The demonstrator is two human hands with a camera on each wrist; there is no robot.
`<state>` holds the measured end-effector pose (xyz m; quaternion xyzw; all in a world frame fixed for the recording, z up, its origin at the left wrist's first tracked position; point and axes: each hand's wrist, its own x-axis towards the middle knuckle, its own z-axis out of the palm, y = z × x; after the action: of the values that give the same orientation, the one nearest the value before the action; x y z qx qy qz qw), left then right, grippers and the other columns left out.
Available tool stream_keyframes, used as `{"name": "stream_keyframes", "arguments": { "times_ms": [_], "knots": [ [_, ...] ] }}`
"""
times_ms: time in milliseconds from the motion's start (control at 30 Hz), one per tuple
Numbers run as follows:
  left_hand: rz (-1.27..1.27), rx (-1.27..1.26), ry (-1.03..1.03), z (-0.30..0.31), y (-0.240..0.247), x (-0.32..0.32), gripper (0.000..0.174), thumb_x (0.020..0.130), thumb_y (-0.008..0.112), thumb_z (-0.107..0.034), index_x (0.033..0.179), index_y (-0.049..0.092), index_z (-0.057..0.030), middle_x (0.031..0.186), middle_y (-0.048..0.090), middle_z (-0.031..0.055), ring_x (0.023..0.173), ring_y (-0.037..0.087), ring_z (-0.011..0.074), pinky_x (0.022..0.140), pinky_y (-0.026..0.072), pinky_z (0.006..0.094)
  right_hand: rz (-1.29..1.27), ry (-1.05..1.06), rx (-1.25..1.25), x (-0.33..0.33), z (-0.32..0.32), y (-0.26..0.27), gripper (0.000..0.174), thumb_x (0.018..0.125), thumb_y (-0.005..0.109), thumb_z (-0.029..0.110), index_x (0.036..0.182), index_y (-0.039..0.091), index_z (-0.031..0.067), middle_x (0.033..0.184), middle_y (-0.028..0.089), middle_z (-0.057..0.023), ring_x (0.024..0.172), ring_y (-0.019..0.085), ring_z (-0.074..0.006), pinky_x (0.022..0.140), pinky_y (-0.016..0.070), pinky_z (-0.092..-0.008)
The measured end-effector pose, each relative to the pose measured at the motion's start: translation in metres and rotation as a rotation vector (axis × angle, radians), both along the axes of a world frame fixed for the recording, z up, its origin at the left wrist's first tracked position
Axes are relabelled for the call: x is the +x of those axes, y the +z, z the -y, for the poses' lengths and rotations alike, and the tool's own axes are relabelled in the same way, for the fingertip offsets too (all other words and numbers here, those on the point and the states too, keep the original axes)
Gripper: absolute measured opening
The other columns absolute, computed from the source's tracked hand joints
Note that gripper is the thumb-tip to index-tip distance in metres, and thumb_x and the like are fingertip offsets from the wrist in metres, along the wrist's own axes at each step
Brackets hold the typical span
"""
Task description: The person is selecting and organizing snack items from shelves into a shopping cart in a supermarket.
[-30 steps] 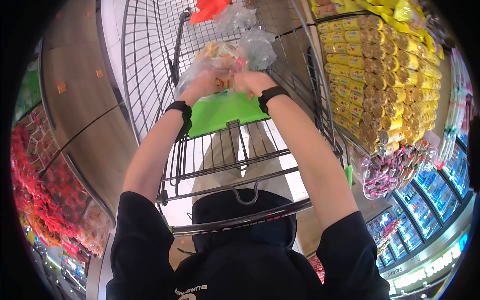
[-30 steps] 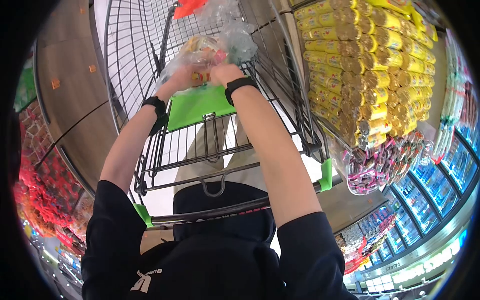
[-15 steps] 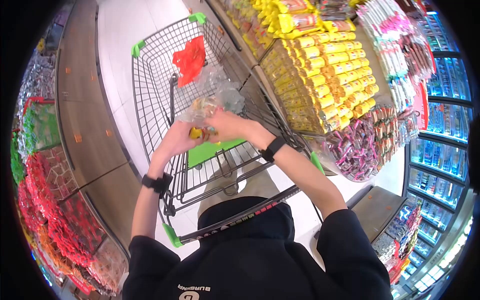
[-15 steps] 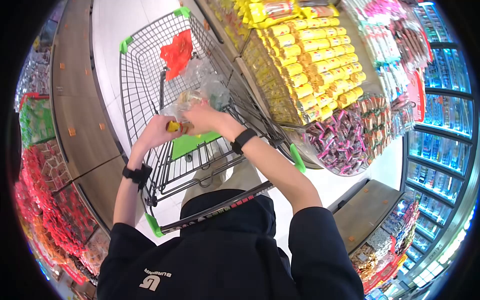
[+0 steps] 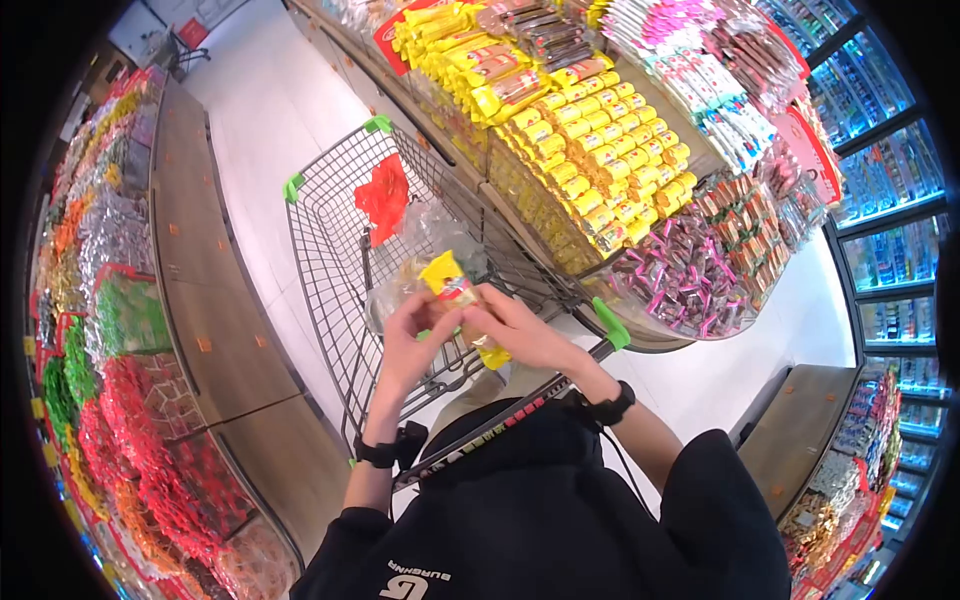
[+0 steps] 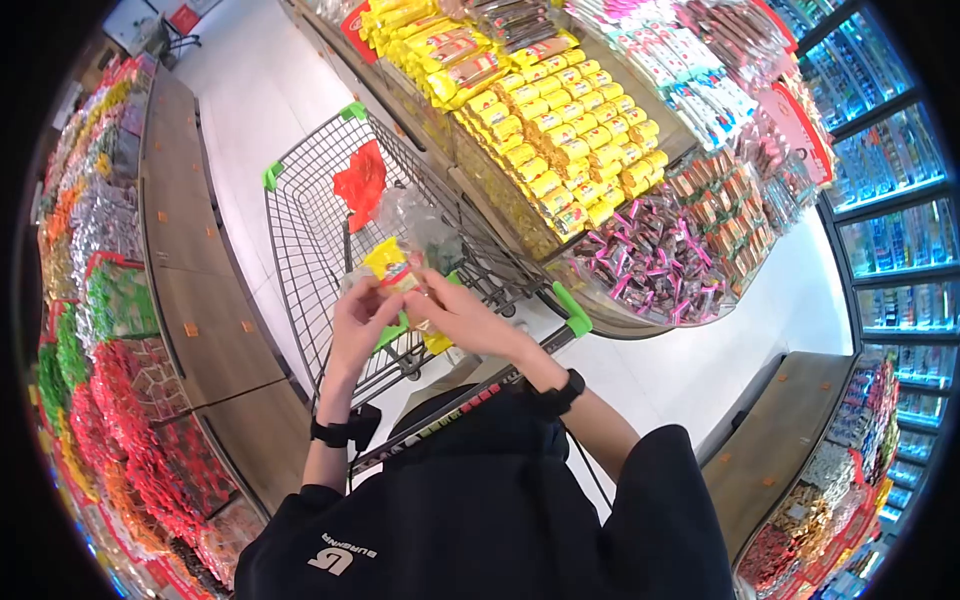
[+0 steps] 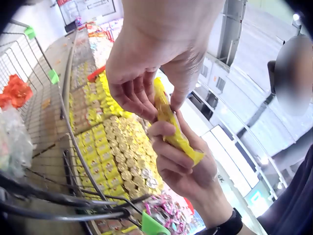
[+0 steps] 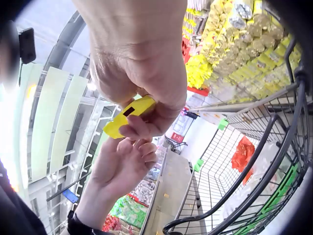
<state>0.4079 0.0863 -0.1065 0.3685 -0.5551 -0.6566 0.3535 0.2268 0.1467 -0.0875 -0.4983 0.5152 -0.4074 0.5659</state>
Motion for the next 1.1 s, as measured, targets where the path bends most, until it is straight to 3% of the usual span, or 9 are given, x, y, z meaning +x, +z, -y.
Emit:
{"name": "stream_keyframes", "arguments": {
  "times_ms": [33, 133, 267, 300, 433, 733, 833, 1100],
  "knots": [
    [0.003, -0.022, 0.003, -0.006, 0.002, -0.010, 0.024, 0.088, 0.072, -0.009, 0.107, 0.063, 0.0026, 0.091, 0.070, 0.0052, 0.076, 0.063, 0.0077, 0.068, 0.0513, 0.0232, -0.027, -0.056, -0.016, -0.006, -0.008, -0.002, 0.037, 0.103, 0.048, 0.031, 0.123, 0.049, 0.0000, 0.097, 0.064, -0.0084, 0.089, 0.058, -0.0132, 0.078, 0.0472, -0.0291],
    [-0.101, 0.045, -0.035, -0.020, 0.024, -0.039, 0.025, 0.088, 0.072, -0.008, 0.108, 0.064, 0.0034, 0.093, 0.070, 0.0059, 0.077, 0.064, 0.0083, 0.070, 0.0514, 0.0229, 0.084, -0.184, -0.057, -0.020, -0.036, 0.014, 0.034, 0.104, 0.045, 0.028, 0.127, 0.049, 0.0027, 0.098, 0.064, -0.0040, 0.088, 0.057, -0.0093, 0.078, 0.0466, -0.0263],
    [-0.151, -0.074, -0.079, -0.029, 0.044, -0.073, 0.030, 0.087, 0.073, -0.008, 0.113, 0.064, 0.0060, 0.097, 0.071, 0.0086, 0.082, 0.065, 0.0093, 0.073, 0.0509, 0.0222, 0.273, -0.309, -0.092, -0.048, -0.062, 0.046, 0.028, 0.101, 0.054, 0.019, 0.121, 0.056, -0.0014, 0.102, 0.065, -0.0027, 0.092, 0.058, -0.0059, 0.080, 0.0469, -0.0236],
    [-0.178, -0.087, -0.101, -0.030, 0.049, -0.082, 0.032, 0.088, 0.072, -0.006, 0.115, 0.063, 0.0081, 0.099, 0.070, 0.0102, 0.085, 0.065, 0.0100, 0.075, 0.0509, 0.0223, 0.313, -0.387, -0.134, -0.055, -0.065, 0.046, 0.023, 0.097, 0.061, 0.012, 0.114, 0.059, -0.0024, 0.105, 0.068, -0.0066, 0.093, 0.061, -0.0081, 0.080, 0.0486, -0.0234],
    [-0.284, -0.021, -0.117, -0.039, 0.068, -0.120, 0.031, 0.091, 0.068, -0.007, 0.116, 0.061, 0.0109, 0.101, 0.070, 0.0109, 0.084, 0.063, 0.0099, 0.076, 0.0499, 0.0223, 0.293, -0.497, -0.251, -0.085, -0.071, 0.055, 0.019, 0.090, 0.068, 0.003, 0.107, 0.060, -0.0007, 0.104, 0.070, -0.0113, 0.090, 0.066, -0.0124, 0.078, 0.0532, -0.0270],
    [-0.173, -0.033, -0.199, -0.046, 0.103, -0.197, 0.029, 0.096, 0.062, -0.012, 0.116, 0.064, 0.0073, 0.104, 0.069, 0.0085, 0.088, 0.061, 0.0100, 0.076, 0.0480, 0.0243, 0.335, -0.524, -0.286, -0.155, -0.098, 0.093, 0.027, 0.092, 0.064, 0.001, 0.118, 0.058, -0.0041, 0.111, 0.068, -0.0112, 0.103, 0.063, -0.0135, 0.090, 0.0506, -0.0286],
    [-0.215, -0.061, -0.230, -0.050, 0.105, -0.223, 0.029, 0.095, 0.063, -0.009, 0.117, 0.062, 0.0097, 0.098, 0.069, 0.0075, 0.081, 0.062, 0.0098, 0.069, 0.0497, 0.0229, 0.328, -0.571, -0.299, -0.177, -0.107, 0.093, 0.027, 0.093, 0.064, 0.001, 0.119, 0.058, -0.0043, 0.111, 0.068, -0.0107, 0.103, 0.063, -0.0137, 0.091, 0.0502, -0.0287],
    [-0.270, 0.023, -0.406, -0.066, 0.096, -0.260, 0.041, 0.098, 0.060, -0.017, 0.130, 0.053, 0.0065, 0.116, 0.066, 0.0097, 0.100, 0.060, 0.0104, 0.083, 0.0475, 0.0243, 0.333, -0.666, -0.323, -0.217, -0.117, 0.087, 0.025, 0.091, 0.066, 0.001, 0.115, 0.062, -0.0033, 0.102, 0.069, -0.0069, 0.092, 0.064, -0.0097, 0.081, 0.0525, -0.0249]
  ]
}}
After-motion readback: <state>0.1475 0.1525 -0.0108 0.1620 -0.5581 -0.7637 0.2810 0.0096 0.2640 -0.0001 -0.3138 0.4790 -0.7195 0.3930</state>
